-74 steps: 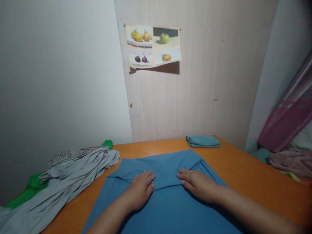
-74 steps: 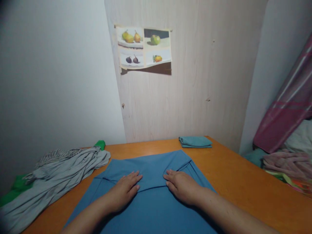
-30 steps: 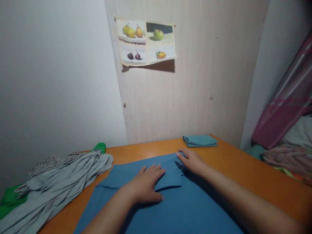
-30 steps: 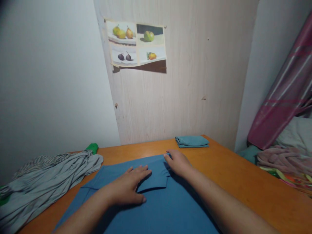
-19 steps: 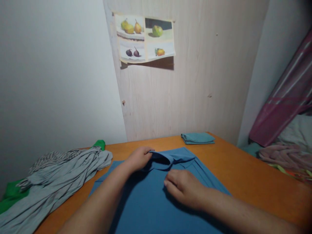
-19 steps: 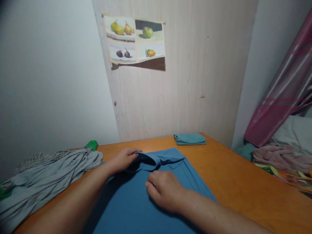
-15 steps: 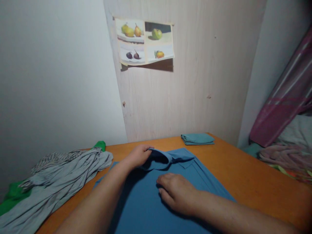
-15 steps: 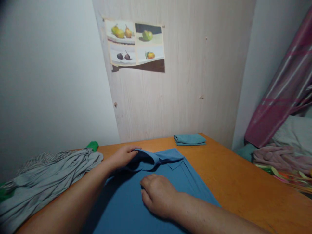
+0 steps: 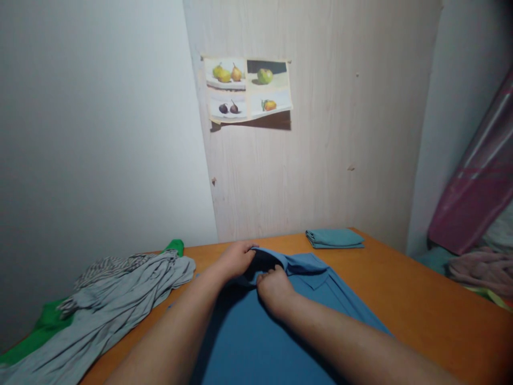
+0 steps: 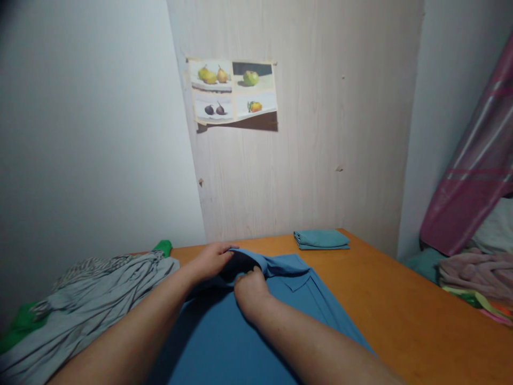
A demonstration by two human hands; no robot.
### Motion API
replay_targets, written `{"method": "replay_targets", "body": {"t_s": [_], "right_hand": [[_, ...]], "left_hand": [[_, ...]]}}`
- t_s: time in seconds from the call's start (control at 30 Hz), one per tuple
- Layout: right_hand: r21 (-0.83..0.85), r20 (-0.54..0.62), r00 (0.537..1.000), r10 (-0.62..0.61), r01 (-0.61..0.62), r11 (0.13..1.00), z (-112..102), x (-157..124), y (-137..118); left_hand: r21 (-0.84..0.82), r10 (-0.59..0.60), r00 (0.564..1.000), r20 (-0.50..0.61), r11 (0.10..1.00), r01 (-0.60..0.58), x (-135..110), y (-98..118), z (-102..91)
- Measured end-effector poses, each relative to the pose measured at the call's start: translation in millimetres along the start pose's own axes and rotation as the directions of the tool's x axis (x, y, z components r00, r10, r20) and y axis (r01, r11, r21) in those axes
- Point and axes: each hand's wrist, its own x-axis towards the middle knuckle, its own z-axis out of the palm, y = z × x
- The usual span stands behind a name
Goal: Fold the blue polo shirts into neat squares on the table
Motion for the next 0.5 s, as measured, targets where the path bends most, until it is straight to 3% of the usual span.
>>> {"method": "replay_targets", "body": {"t_s": [0.17, 0.33, 0.5], "right_hand": [[0.008, -0.110, 0.994, -0.028, 0.029, 1.000, -2.7, -9.3, 7.8], [-0.003, -0.030, 0.993, -0.116, 0.116, 0.993, 5.0, -31.7, 4.9], [0.052, -0.002, 0.998, -0.065, 0.065, 0.996, 0.7, -31.6, 0.0]], "left_hand": [[0.028, 0.009, 1.000, -0.001, 1.000, -0.009, 0.4, -1.8, -2.0], [0.025, 0.017, 1.000, 0.009, 1.000, -0.017, -2.1, -2.0, 2.2], [0.040, 0.032, 0.999, 0.033, 0.999, -0.033, -1.5, -4.6, 8.6]]}}
